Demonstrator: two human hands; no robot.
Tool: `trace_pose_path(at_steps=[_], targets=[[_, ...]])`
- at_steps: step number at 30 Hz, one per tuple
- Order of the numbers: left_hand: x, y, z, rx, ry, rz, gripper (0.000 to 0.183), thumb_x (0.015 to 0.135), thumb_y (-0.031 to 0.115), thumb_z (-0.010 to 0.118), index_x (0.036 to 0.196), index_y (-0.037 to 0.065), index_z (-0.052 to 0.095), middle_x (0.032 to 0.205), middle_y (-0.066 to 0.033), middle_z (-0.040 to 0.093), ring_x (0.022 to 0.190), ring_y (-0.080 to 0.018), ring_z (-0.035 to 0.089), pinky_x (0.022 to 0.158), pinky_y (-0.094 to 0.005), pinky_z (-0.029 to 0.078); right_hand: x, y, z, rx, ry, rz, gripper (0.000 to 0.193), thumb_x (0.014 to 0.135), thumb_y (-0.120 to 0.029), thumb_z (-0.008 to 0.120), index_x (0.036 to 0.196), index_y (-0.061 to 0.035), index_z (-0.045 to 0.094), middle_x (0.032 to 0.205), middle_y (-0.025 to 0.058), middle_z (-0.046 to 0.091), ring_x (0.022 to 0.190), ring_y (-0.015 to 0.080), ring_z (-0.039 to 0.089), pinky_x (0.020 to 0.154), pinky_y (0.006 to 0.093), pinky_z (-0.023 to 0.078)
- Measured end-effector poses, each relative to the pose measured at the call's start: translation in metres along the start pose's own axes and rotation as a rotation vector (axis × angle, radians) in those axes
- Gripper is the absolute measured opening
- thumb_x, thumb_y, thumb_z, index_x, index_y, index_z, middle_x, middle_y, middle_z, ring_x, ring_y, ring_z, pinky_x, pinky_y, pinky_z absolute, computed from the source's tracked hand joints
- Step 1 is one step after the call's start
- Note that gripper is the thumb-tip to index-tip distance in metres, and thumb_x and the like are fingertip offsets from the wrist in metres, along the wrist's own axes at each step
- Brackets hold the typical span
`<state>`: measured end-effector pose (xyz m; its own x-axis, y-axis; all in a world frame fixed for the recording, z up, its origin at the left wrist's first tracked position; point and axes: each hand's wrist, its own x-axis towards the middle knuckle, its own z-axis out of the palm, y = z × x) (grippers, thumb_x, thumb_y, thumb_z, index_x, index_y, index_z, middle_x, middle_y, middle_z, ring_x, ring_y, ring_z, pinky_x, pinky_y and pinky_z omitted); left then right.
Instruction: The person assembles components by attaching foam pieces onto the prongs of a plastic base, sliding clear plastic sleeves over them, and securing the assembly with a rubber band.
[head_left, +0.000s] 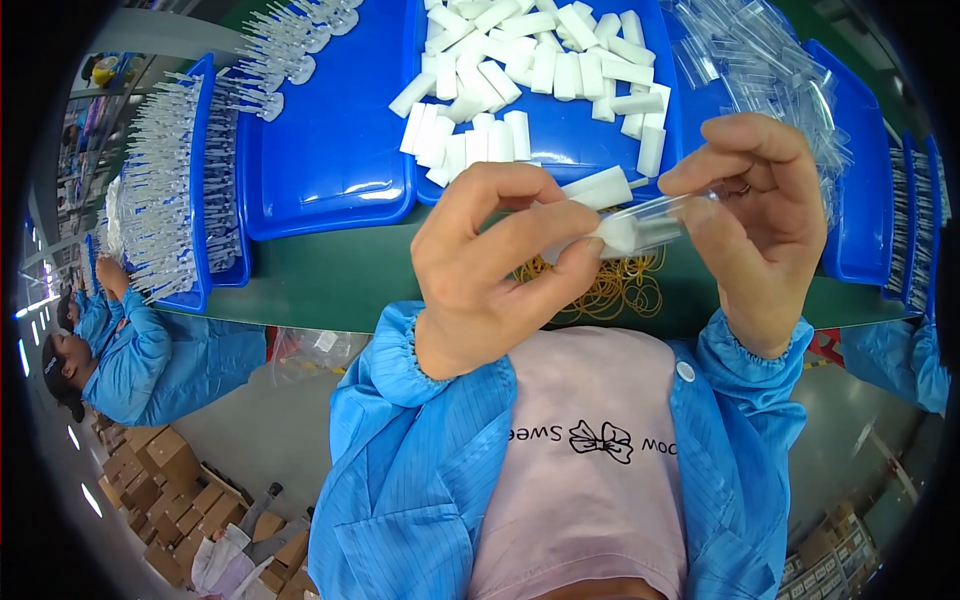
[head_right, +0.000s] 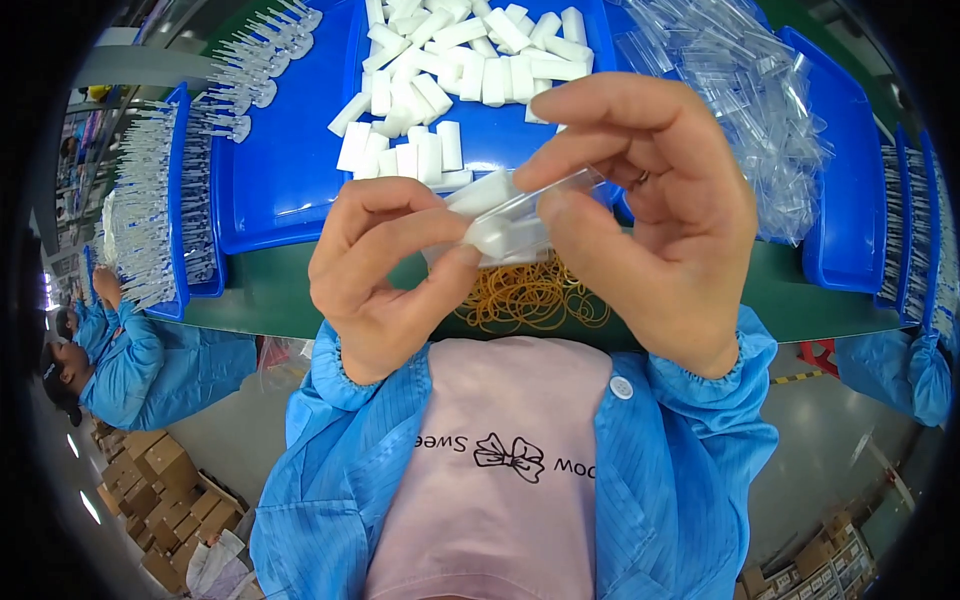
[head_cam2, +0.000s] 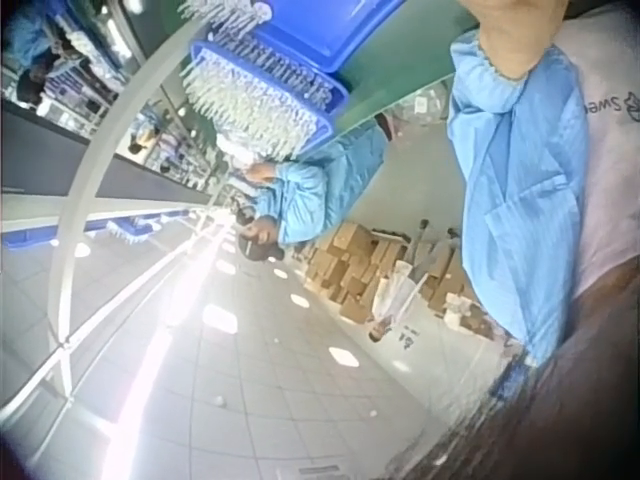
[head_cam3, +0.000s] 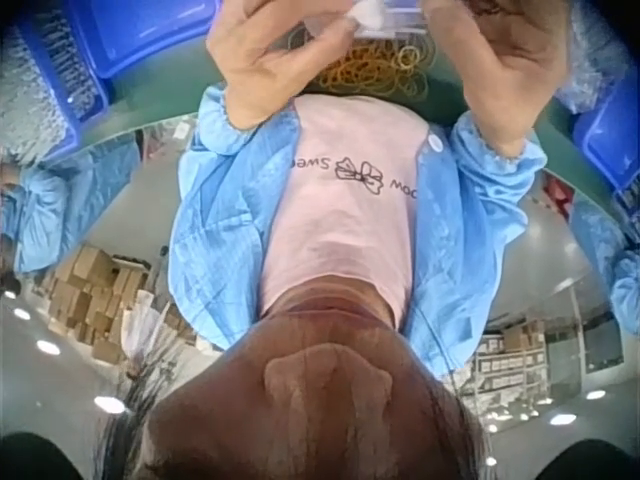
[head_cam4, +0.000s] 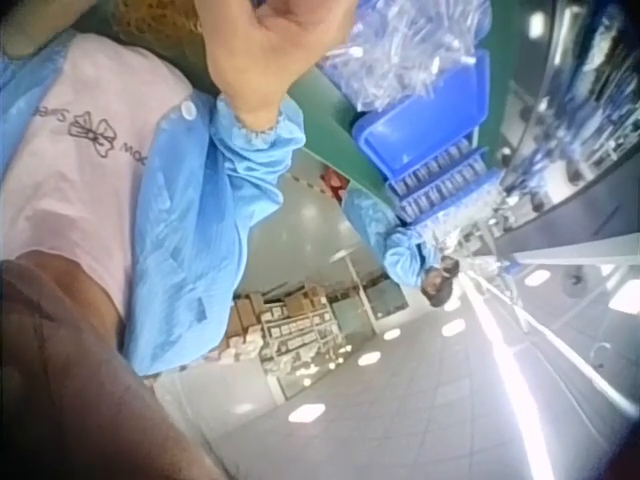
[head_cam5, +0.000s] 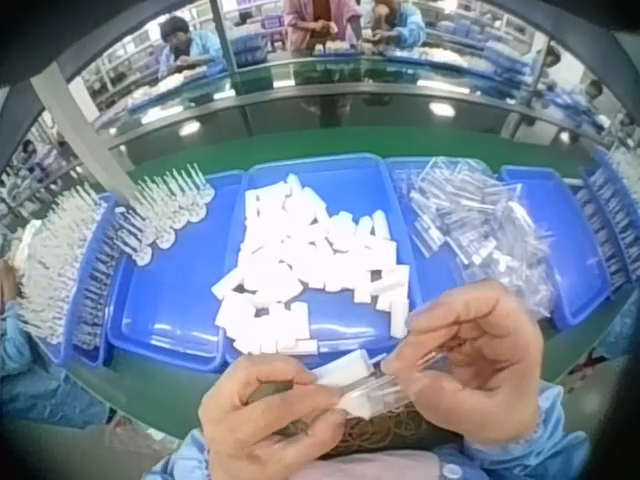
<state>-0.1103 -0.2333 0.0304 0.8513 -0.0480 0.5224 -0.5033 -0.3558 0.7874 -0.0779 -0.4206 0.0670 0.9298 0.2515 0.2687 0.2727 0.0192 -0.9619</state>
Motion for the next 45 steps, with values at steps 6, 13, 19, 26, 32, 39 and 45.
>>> trace_pose_path(at_steps=[6, 13, 19, 26, 32, 39, 45], targets=[[0.001, 0.002, 0.002, 0.189, 0.040, 0.080, 0.022, 0.058, 0.003, 0.074, 0.079, 0.006, 0.068, 0.080, -0.0047, 0.057, 0.064, -0.0159, 0.056, 0.053, -0.0265, 0.047, -0.003, 0.002, 0.001, -0.055, -0.026, -0.002, 0.038, 0.078, 0.001, 0.056, 0.115, 0.0047, 0.047, 0.093, 0.0125, 0.062, 0.087, 0.0163, 0.060, 0.078, 0.0263, 0.047], [0.003, -0.004, -0.004, 0.145, 0.033, 0.033, 0.020, 0.059, 0.004, 0.074, 0.079, 0.004, 0.068, 0.079, -0.0058, 0.056, 0.064, -0.0163, 0.056, 0.053, -0.0265, 0.045, 0.000, 0.014, -0.011, -0.299, -0.105, -0.083, 0.037, 0.080, -0.017, 0.069, 0.109, 0.0017, 0.059, 0.096, 0.0067, 0.062, 0.085, 0.0133, 0.056, 0.077, 0.0271, 0.045], [0.000, -0.002, -0.003, 0.139, 0.014, 0.020, 0.020, 0.060, 0.004, 0.074, 0.080, 0.003, 0.068, 0.080, -0.0060, 0.057, 0.065, -0.0164, 0.057, 0.053, -0.0268, 0.046, -0.012, 0.022, -0.007, -0.080, 0.052, 0.023, 0.020, 0.080, -0.006, 0.066, 0.097, 0.0008, 0.060, 0.092, 0.0055, 0.059, 0.084, 0.0118, 0.055, 0.078, 0.0260, 0.043], [-0.001, 0.002, -0.004, 0.072, 0.022, -0.026, 0.019, 0.061, 0.004, 0.073, 0.079, 0.003, 0.068, 0.080, -0.0064, 0.057, 0.066, -0.0165, 0.057, 0.053, -0.0270, 0.046, -0.017, 0.024, 0.000, 0.211, 0.126, 0.205, 0.015, 0.080, -0.003, 0.065, 0.093, -0.0002, 0.059, 0.088, 0.0043, 0.057, 0.085, 0.0115, 0.053, 0.079, 0.0253, 0.042], [-0.005, 0.007, -0.001, 0.204, -0.036, -0.074, 0.019, 0.060, 0.002, 0.071, 0.079, 0.002, 0.067, 0.084, -0.0080, 0.058, 0.074, -0.0176, 0.057, 0.063, -0.0269, 0.045, -0.012, 0.024, -0.003, -0.293, 0.009, -0.143, 0.016, 0.079, -0.002, 0.067, 0.093, -0.0001, 0.060, 0.092, 0.0045, 0.057, 0.086, 0.0113, 0.053, 0.078, 0.0248, 0.042], [-0.001, 0.003, -0.006, -0.176, -0.050, -0.120, 0.039, 0.065, 0.013, 0.079, 0.100, 0.002, 0.065, 0.096, -0.0090, 0.056, 0.081, -0.0157, 0.058, 0.068, -0.0274, 0.048, -0.009, 0.025, -0.012, 0.140, 0.100, 0.128, 0.015, 0.080, -0.004, 0.065, 0.093, -0.0008, 0.060, 0.092, 0.0040, 0.057, 0.087, 0.0123, 0.054, 0.079, 0.0246, 0.042], [-0.008, -0.007, -0.009, -0.657, -0.193, -0.382, 0.048, 0.072, 0.007, 0.076, 0.116, -0.001, 0.057, 0.108, -0.0107, 0.053, 0.095, -0.0170, 0.057, 0.089, -0.0293, 0.048, -0.011, 0.025, -0.021, 0.154, 0.068, 0.134, 0.016, 0.079, -0.004, 0.067, 0.093, -0.0016, 0.060, 0.096, 0.0067, 0.057, 0.093, 0.0142, 0.053, 0.085, 0.0265, 0.041]])
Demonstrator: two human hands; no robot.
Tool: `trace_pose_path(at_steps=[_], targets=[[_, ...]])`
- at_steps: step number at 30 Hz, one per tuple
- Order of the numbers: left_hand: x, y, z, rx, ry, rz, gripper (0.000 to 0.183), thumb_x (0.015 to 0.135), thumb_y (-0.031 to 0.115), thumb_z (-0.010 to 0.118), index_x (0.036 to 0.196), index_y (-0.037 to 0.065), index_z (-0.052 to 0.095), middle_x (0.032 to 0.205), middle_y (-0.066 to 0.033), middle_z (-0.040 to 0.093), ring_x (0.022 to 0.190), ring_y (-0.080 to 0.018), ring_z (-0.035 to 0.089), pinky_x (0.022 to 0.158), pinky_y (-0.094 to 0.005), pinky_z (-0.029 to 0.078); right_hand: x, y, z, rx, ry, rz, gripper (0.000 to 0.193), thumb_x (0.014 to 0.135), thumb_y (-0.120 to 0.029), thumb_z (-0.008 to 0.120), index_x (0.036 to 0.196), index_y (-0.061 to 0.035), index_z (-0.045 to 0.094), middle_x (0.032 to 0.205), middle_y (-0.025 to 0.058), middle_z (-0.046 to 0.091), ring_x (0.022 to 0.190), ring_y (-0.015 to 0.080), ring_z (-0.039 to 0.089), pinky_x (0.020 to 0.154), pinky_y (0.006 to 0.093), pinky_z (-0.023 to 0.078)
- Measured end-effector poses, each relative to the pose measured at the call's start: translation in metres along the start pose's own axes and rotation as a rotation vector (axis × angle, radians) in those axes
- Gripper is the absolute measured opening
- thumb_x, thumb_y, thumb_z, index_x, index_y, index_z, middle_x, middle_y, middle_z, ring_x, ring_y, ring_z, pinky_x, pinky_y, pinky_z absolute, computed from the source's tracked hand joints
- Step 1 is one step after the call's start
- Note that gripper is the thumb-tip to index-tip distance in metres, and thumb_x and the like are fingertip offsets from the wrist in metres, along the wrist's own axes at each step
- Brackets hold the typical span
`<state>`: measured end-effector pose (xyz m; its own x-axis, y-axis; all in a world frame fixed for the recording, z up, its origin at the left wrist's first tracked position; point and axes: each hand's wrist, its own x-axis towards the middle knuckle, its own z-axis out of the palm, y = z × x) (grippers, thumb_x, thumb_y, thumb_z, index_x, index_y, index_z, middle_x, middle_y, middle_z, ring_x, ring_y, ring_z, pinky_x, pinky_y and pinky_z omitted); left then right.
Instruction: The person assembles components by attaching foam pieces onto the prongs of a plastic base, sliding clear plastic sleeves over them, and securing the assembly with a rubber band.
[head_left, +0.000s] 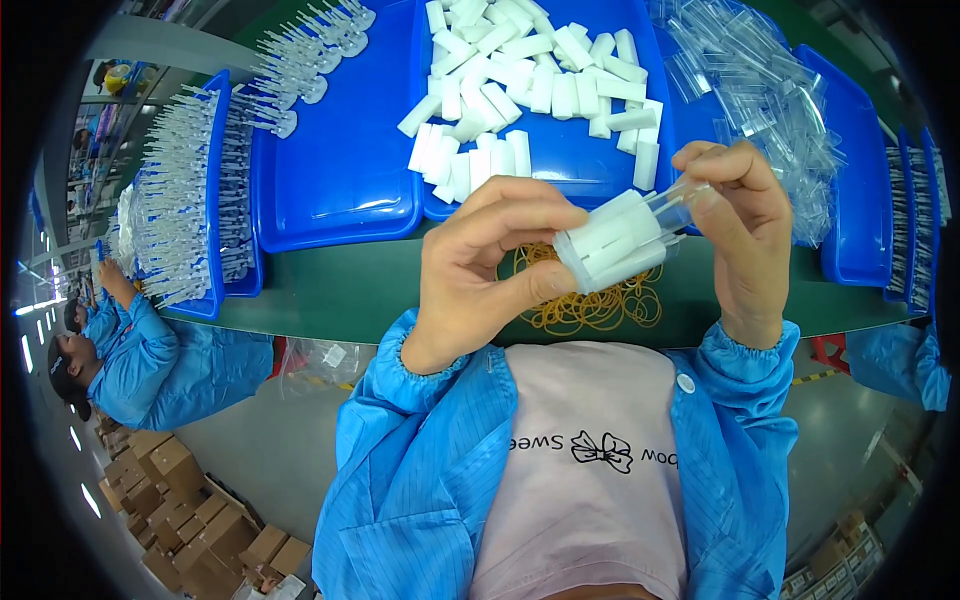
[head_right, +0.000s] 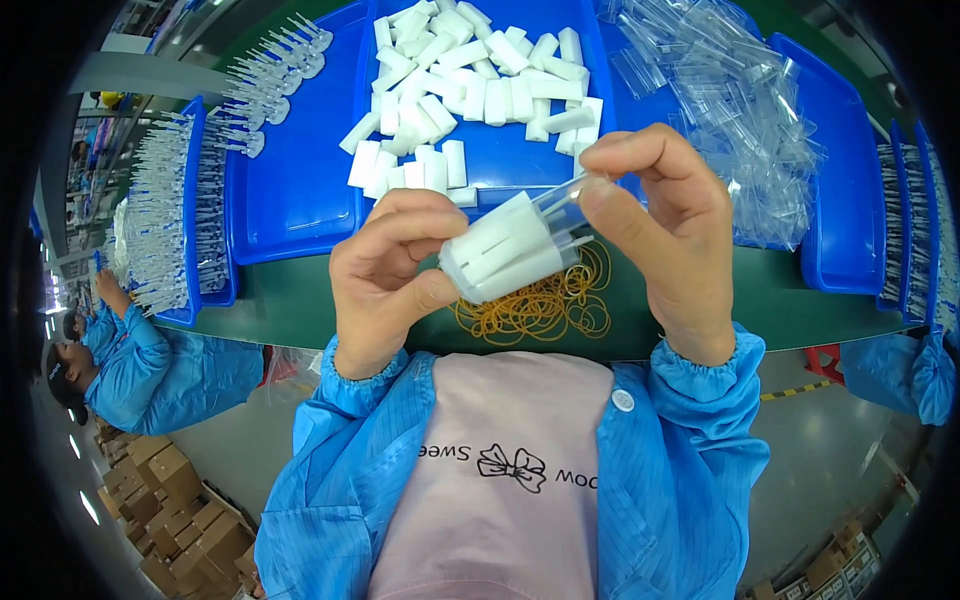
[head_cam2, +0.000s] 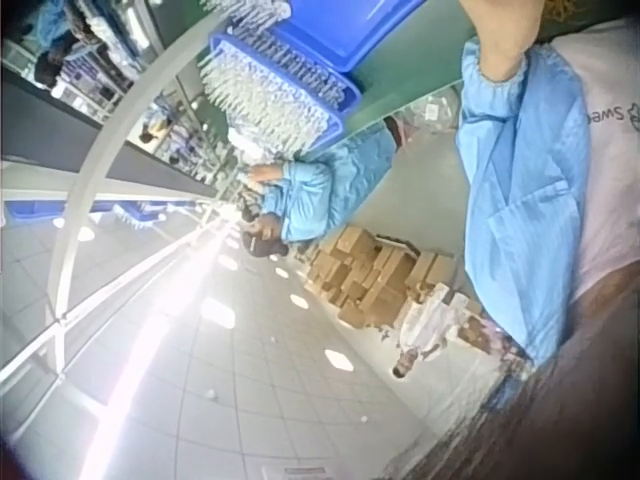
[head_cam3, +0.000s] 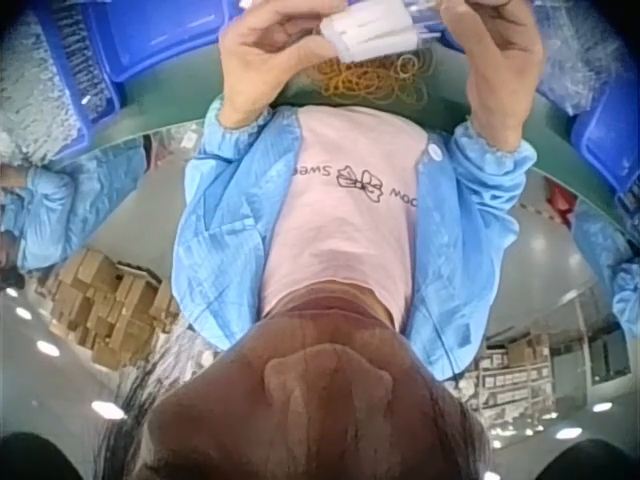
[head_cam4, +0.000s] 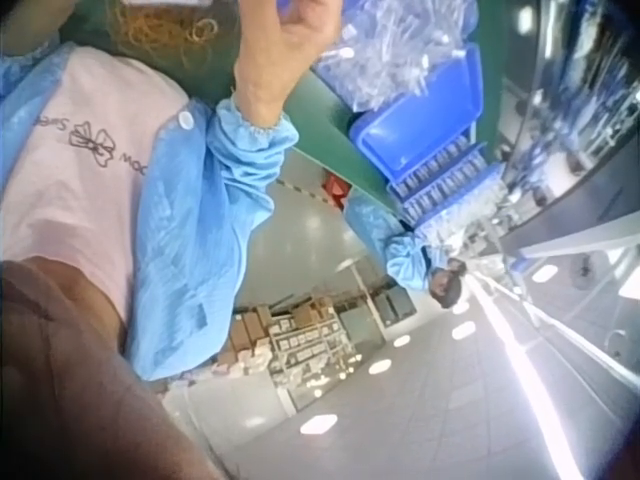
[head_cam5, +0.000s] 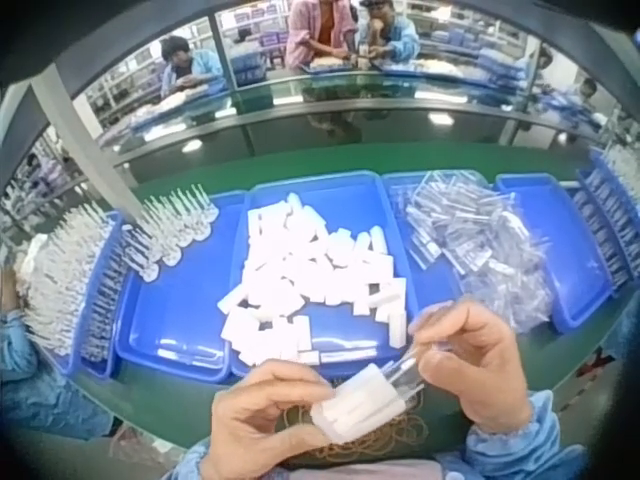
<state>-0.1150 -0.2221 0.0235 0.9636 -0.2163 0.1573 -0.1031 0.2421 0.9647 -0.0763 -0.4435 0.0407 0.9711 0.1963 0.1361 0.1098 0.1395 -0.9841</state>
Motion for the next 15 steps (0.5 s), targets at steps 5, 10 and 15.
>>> trace_pose_path(at_steps=[5, 10, 15], targets=[[0.0028, -0.0077, 0.0068, -0.023, 0.036, 0.001, 0.057, 0.065, 0.011, 0.081, 0.115, -0.001, 0.058, 0.107, -0.0090, 0.054, 0.090, -0.0142, 0.058, 0.082, -0.0264, 0.050, -0.0057, -0.0024, 0.0071, -0.030, -0.087, 0.028, 0.017, 0.078, -0.007, 0.069, 0.092, -0.0020, 0.062, 0.097, 0.0085, 0.058, 0.097, 0.0160, 0.053, 0.088, 0.0287, 0.040], [0.0044, -0.0074, 0.0097, 0.098, 0.088, 0.031, 0.064, 0.057, 0.015, 0.085, 0.114, 0.001, 0.059, 0.103, -0.0081, 0.055, 0.084, -0.0122, 0.058, 0.074, -0.0239, 0.051, -0.0076, 0.0004, 0.0068, -0.007, -0.096, 0.097, 0.016, 0.077, -0.007, 0.069, 0.091, -0.0018, 0.063, 0.099, 0.0106, 0.061, 0.102, 0.0187, 0.054, 0.091, 0.0315, 0.039], [0.0043, -0.0088, 0.0097, 0.325, 0.123, 0.176, 0.067, 0.053, 0.024, 0.085, 0.112, 0.004, 0.061, 0.094, -0.0079, 0.058, 0.074, -0.0122, 0.059, 0.065, -0.0235, 0.051, -0.0055, 0.0010, 0.0055, 0.023, -0.102, 0.138, 0.016, 0.077, -0.009, 0.069, 0.091, -0.0020, 0.063, 0.098, 0.0097, 0.061, 0.104, 0.0197, 0.053, 0.092, 0.0326, 0.039]])
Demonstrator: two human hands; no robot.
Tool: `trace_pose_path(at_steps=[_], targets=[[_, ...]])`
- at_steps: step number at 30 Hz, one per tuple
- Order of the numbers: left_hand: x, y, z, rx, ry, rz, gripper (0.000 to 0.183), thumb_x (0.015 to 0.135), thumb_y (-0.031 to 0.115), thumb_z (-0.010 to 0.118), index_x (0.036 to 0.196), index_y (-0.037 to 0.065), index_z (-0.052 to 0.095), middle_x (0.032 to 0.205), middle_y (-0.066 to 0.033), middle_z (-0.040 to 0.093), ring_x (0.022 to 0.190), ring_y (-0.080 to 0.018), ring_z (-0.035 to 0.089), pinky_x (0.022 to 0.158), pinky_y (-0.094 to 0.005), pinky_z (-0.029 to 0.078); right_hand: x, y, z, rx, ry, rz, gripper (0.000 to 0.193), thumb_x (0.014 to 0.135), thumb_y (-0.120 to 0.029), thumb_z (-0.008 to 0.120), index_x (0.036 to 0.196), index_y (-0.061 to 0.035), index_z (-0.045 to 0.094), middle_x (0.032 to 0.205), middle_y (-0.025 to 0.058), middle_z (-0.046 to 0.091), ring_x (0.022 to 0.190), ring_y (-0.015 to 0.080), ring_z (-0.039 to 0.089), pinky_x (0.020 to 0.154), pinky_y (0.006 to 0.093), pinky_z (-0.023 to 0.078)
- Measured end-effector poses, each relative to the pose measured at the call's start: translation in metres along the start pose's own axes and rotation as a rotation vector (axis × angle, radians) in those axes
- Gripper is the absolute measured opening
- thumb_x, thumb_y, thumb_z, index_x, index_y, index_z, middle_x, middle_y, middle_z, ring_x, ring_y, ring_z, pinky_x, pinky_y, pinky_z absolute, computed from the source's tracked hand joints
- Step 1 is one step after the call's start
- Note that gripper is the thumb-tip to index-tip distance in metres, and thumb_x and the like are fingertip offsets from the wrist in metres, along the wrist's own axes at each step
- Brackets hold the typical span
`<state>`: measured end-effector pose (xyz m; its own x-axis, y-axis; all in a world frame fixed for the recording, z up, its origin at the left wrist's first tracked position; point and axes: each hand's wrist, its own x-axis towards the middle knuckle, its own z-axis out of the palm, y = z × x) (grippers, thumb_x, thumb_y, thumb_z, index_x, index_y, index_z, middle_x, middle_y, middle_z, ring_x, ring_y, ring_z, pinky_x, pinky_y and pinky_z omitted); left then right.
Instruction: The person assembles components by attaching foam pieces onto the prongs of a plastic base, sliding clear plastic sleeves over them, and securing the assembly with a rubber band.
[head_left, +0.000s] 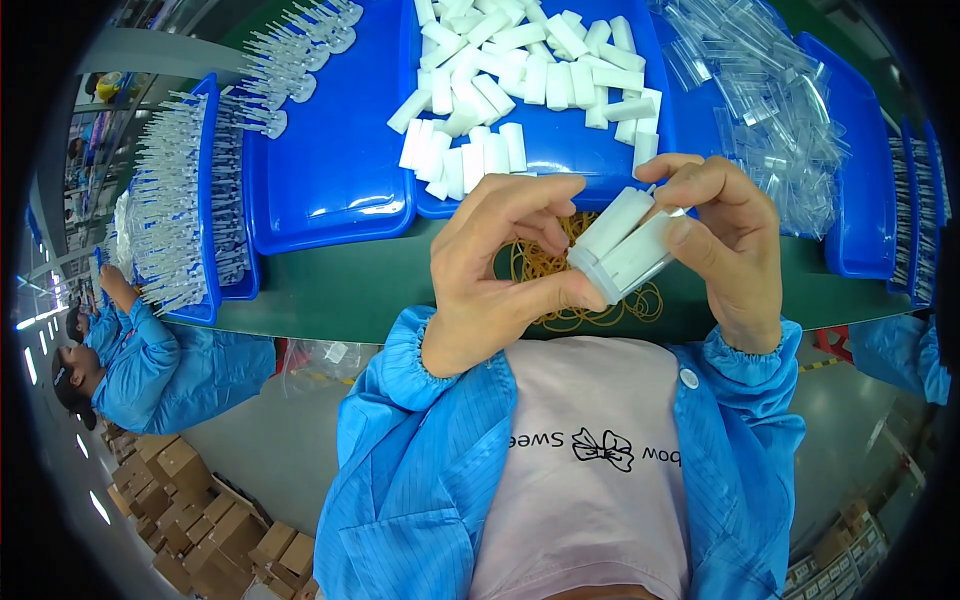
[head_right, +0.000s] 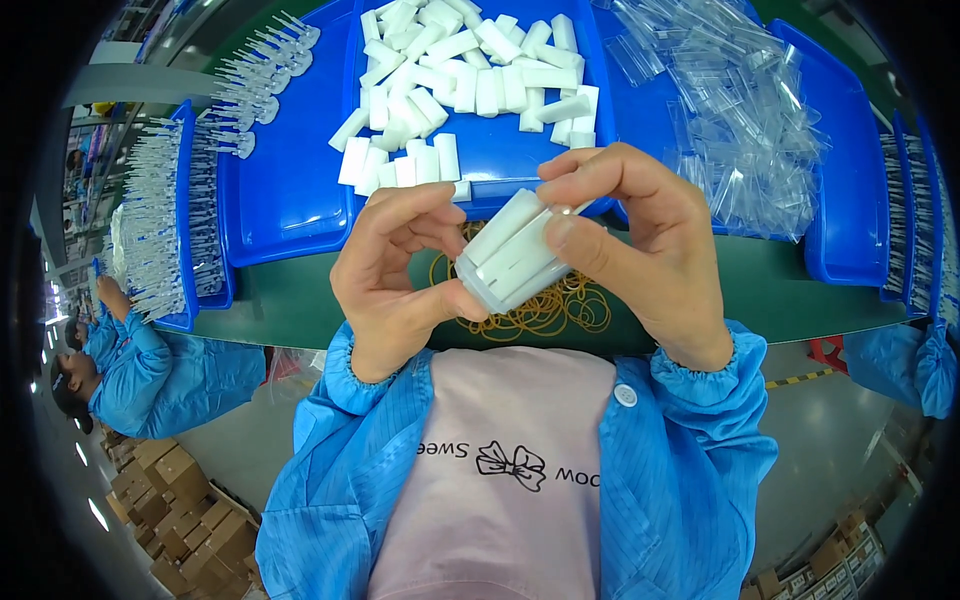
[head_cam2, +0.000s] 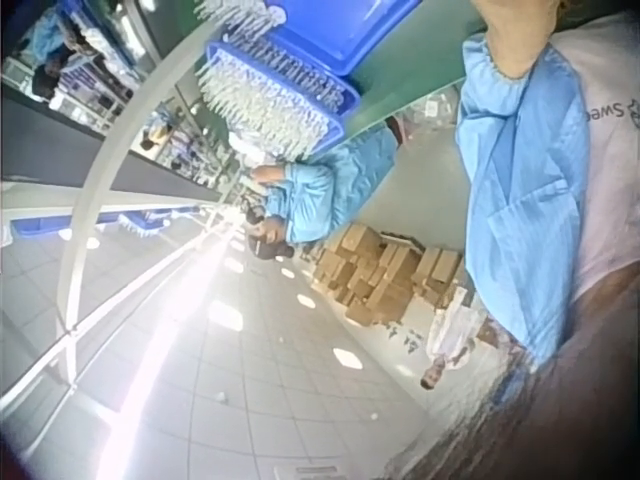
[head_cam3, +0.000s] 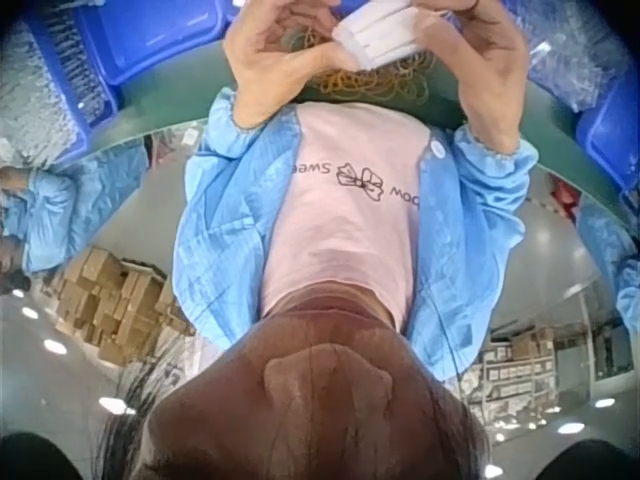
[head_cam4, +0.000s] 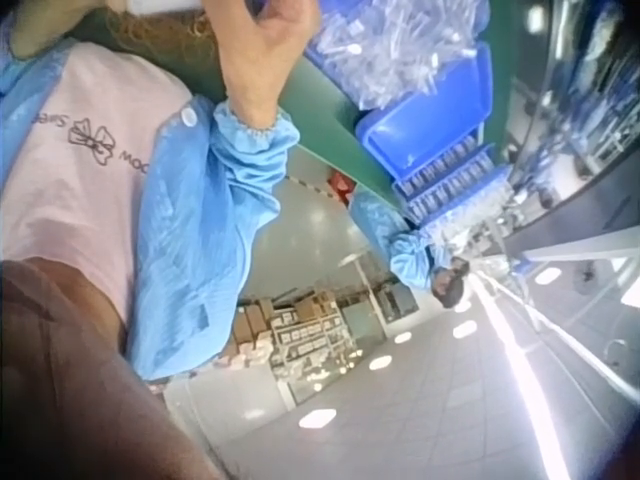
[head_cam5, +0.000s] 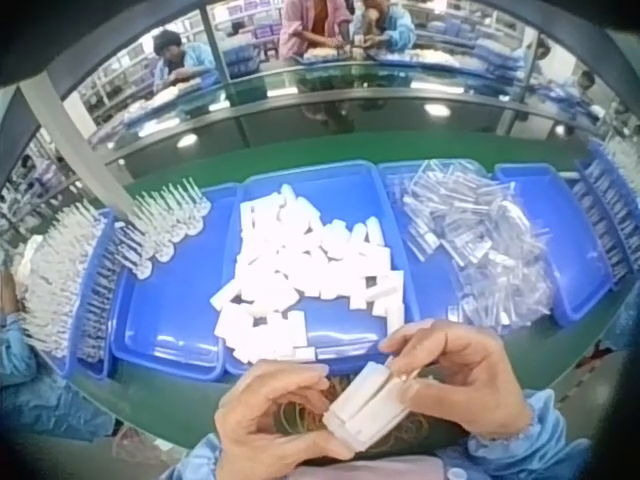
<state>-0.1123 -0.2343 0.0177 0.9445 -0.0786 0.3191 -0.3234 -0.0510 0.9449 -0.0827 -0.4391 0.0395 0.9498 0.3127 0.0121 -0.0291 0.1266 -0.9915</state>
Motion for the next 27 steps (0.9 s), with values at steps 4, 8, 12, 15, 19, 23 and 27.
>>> trace_pose_path(at_steps=[4, 8, 12, 15, 19, 23, 27], targets=[[-0.002, -0.001, 0.002, 0.031, 0.017, 0.036, 0.067, 0.053, 0.027, 0.085, 0.111, 0.003, 0.061, 0.091, -0.0077, 0.059, 0.073, -0.0131, 0.059, 0.064, -0.0238, 0.051, 0.001, 0.000, -0.003, -0.013, -0.036, -0.028, 0.016, 0.077, -0.009, 0.069, 0.090, -0.0021, 0.063, 0.096, 0.0086, 0.062, 0.105, 0.0201, 0.053, 0.092, 0.0330, 0.039], [-0.005, -0.001, 0.002, 0.193, 0.044, 0.103, 0.068, 0.053, 0.028, 0.085, 0.111, 0.002, 0.061, 0.091, -0.0091, 0.061, 0.073, -0.0149, 0.061, 0.065, -0.0254, 0.052, 0.003, 0.001, -0.009, -0.072, -0.080, -0.092, 0.016, 0.076, -0.009, 0.069, 0.089, -0.0024, 0.063, 0.094, 0.0072, 0.063, 0.104, 0.0213, 0.053, 0.092, 0.0341, 0.039], [0.003, 0.003, 0.004, -0.036, -0.033, -0.068, 0.069, 0.055, 0.020, 0.087, 0.114, 0.001, 0.058, 0.095, -0.0111, 0.063, 0.077, -0.0168, 0.064, 0.070, -0.0271, 0.053, -0.004, -0.006, -0.010, -0.265, -0.018, -0.246, 0.018, 0.074, -0.010, 0.072, 0.089, -0.0030, 0.063, 0.092, 0.0067, 0.063, 0.103, 0.0228, 0.053, 0.091, 0.0363, 0.040], [0.004, -0.001, 0.003, -0.101, -0.114, -0.153, 0.066, 0.060, 0.012, 0.086, 0.117, 0.000, 0.055, 0.097, -0.0119, 0.063, 0.082, -0.0173, 0.065, 0.073, -0.0279, 0.054, -0.006, -0.008, -0.009, -0.447, -0.011, -0.361, 0.022, 0.072, -0.011, 0.074, 0.091, -0.0037, 0.064, 0.092, 0.0076, 0.063, 0.102, 0.0239, 0.053, 0.089, 0.0363, 0.040], [0.001, -0.002, 0.004, -0.283, 0.037, -0.250, 0.062, 0.066, 0.001, 0.079, 0.121, -0.003, 0.051, 0.103, -0.0131, 0.062, 0.097, -0.0197, 0.061, 0.083, -0.0305, 0.051, -0.001, -0.028, -0.007, -0.494, -0.003, -0.377, 0.026, 0.067, -0.012, 0.075, 0.091, -0.0053, 0.066, 0.092, 0.0072, 0.063, 0.100, 0.0241, 0.054, 0.086, 0.0343, 0.042], [0.000, -0.005, -0.006, -0.322, 0.090, -0.225, 0.066, 0.070, -0.004, 0.074, 0.128, -0.004, 0.043, 0.112, -0.0138, 0.057, 0.103, -0.0216, 0.059, 0.089, -0.0316, 0.049, 0.013, -0.018, -0.057, -1.171, 0.316, -0.448, 0.026, 0.065, -0.016, 0.076, 0.087, -0.0065, 0.066, 0.099, 0.0074, 0.060, 0.092, 0.0257, 0.055, 0.077, 0.0367, 0.042], [0.003, -0.003, -0.003, -0.346, 0.141, -0.244, 0.067, 0.070, -0.003, 0.074, 0.129, -0.004, 0.042, 0.112, -0.0131, 0.055, 0.105, -0.0220, 0.058, 0.089, -0.0314, 0.049, 0.013, -0.001, -0.068, -1.627, 0.250, -0.246, 0.025, 0.063, -0.016, 0.077, 0.084, -0.0080, 0.065, 0.092, 0.0067, 0.059, 0.084, 0.0263, 0.053, 0.071, 0.0379, 0.038]])
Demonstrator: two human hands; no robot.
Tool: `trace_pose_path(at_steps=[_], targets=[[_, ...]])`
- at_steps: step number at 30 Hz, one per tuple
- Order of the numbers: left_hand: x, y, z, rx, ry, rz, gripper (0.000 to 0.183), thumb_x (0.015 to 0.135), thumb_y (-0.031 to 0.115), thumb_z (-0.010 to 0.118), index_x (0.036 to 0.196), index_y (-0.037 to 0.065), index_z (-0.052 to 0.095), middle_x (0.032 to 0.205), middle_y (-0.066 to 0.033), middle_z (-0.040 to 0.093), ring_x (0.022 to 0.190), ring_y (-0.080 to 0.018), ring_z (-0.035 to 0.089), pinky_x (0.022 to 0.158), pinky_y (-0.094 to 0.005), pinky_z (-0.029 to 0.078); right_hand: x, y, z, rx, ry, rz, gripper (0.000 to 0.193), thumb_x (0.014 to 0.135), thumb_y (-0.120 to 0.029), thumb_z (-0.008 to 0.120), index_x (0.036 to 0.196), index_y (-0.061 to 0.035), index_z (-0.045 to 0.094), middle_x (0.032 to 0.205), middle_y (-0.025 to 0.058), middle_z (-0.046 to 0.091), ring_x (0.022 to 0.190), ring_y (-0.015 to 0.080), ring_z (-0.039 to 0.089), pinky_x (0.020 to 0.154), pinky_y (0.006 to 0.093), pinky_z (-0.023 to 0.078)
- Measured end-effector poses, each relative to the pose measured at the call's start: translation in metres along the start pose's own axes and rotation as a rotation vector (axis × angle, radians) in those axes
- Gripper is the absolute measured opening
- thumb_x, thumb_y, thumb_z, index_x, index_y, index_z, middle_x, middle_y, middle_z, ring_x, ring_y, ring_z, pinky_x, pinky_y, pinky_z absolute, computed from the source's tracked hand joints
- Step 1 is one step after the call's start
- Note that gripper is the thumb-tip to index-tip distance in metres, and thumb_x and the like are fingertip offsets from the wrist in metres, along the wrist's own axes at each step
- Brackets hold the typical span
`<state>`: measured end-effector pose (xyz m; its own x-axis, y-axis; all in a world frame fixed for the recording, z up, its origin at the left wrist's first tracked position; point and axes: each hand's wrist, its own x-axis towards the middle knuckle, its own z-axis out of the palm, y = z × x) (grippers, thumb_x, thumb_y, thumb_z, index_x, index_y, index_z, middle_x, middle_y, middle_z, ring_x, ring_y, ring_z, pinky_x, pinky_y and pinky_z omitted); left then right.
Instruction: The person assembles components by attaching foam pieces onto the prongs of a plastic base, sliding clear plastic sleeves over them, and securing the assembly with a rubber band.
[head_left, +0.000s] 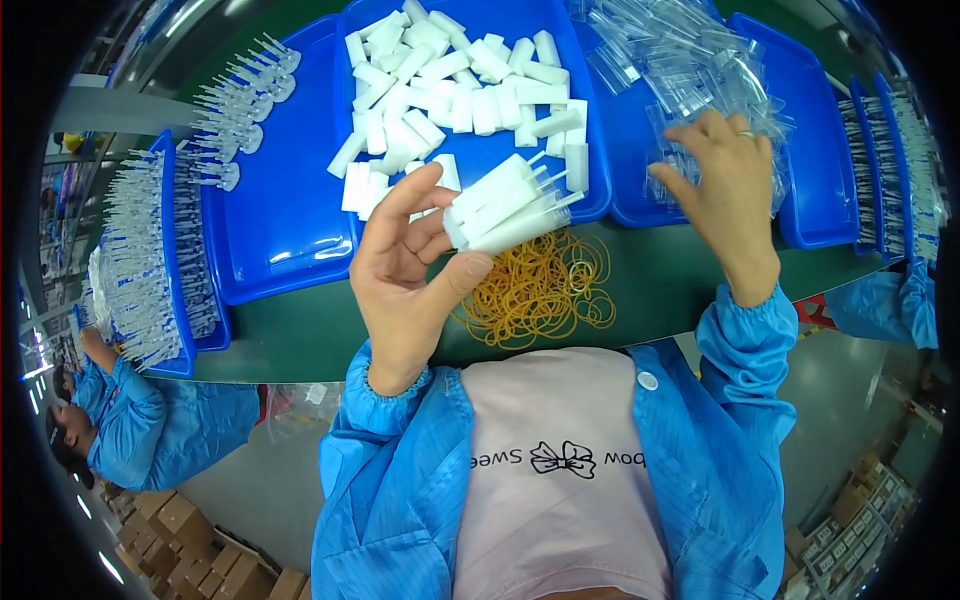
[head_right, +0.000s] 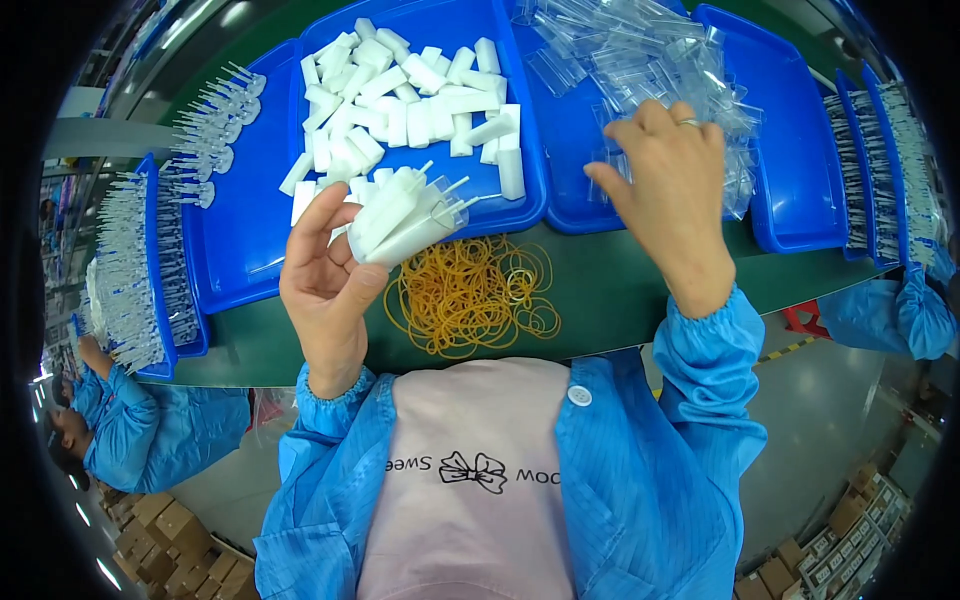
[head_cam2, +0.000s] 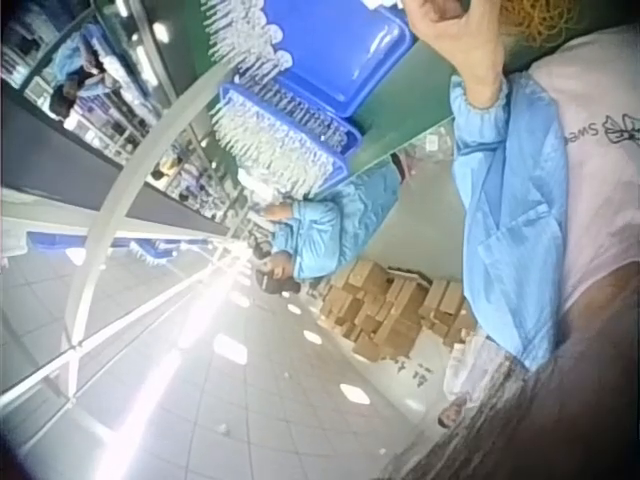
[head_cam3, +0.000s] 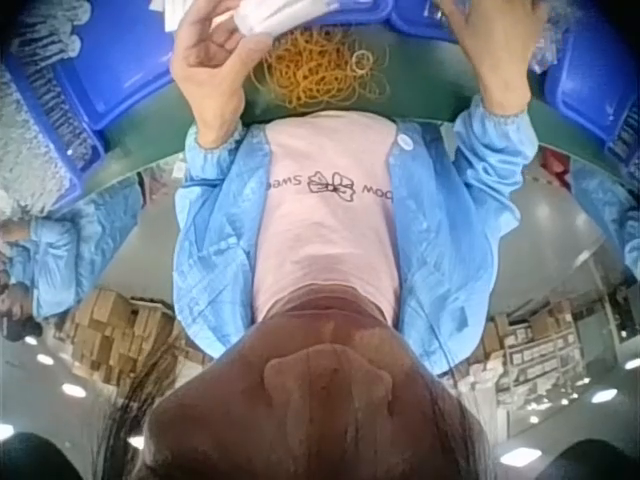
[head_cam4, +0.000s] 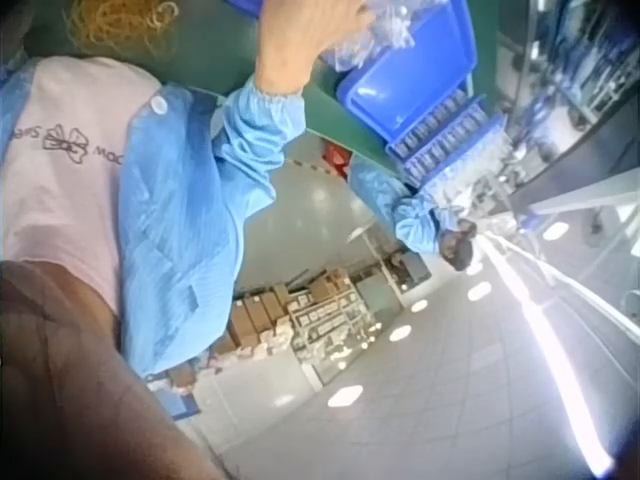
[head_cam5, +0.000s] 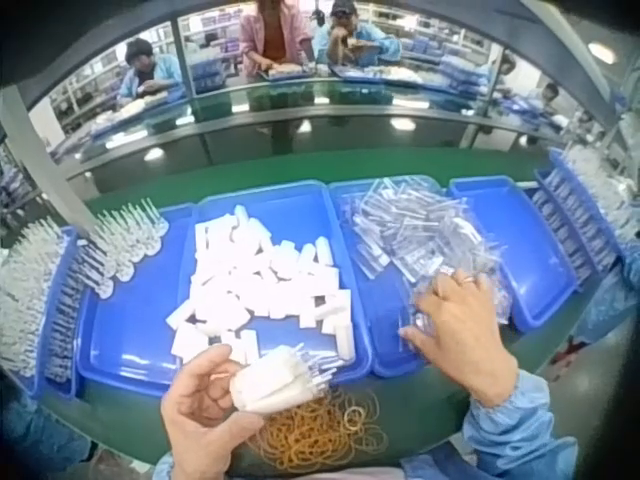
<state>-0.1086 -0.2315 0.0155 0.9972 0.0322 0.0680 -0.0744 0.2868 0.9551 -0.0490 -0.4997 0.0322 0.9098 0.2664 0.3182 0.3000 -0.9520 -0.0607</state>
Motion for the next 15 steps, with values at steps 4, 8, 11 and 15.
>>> trace_pose_path(at_steps=[4, 8, 11, 15], targets=[[-0.002, 0.000, 0.000, 0.027, -0.008, 0.011, 0.067, 0.069, -0.003, 0.075, 0.128, -0.004, 0.043, 0.113, -0.0128, 0.054, 0.106, -0.0217, 0.057, 0.090, -0.0318, 0.049, -0.002, -0.007, 0.012, -0.038, -0.064, -0.076, 0.026, 0.062, -0.014, 0.077, 0.082, -0.0097, 0.062, 0.084, 0.0060, 0.056, 0.081, 0.0260, 0.052, 0.070, 0.0378, 0.035], [-0.001, -0.005, -0.001, 0.163, -0.043, 0.103, 0.066, 0.067, -0.003, 0.076, 0.126, -0.002, 0.046, 0.113, -0.0119, 0.054, 0.106, -0.0207, 0.057, 0.091, -0.0319, 0.049, 0.001, -0.007, 0.009, 0.179, 0.009, -0.059, 0.024, 0.065, -0.009, 0.075, 0.081, -0.0094, 0.058, 0.085, 0.0062, 0.057, 0.080, 0.0219, 0.053, 0.070, 0.0353, 0.038], [-0.002, -0.004, 0.003, 0.249, -0.035, 0.149, 0.064, 0.066, -0.002, 0.078, 0.123, 0.000, 0.049, 0.111, -0.0109, 0.055, 0.104, -0.0200, 0.057, 0.089, -0.0317, 0.050, 0.001, -0.015, 0.005, 0.919, 0.259, 0.080, 0.018, 0.074, -0.003, 0.068, 0.087, -0.0074, 0.057, 0.088, 0.0047, 0.057, 0.078, 0.0131, 0.051, 0.069, 0.0271, 0.040], [-0.003, -0.005, 0.009, 0.230, -0.062, 0.217, 0.058, 0.065, -0.001, 0.079, 0.117, 0.000, 0.052, 0.110, -0.0111, 0.055, 0.103, -0.0202, 0.058, 0.088, -0.0313, 0.050, 0.001, -0.049, -0.011, 1.536, 0.253, 0.257, 0.020, 0.082, -0.001, 0.058, 0.101, -0.0014, 0.052, 0.090, 0.0031, 0.056, 0.078, 0.0065, 0.048, 0.068, 0.0177, 0.039]])
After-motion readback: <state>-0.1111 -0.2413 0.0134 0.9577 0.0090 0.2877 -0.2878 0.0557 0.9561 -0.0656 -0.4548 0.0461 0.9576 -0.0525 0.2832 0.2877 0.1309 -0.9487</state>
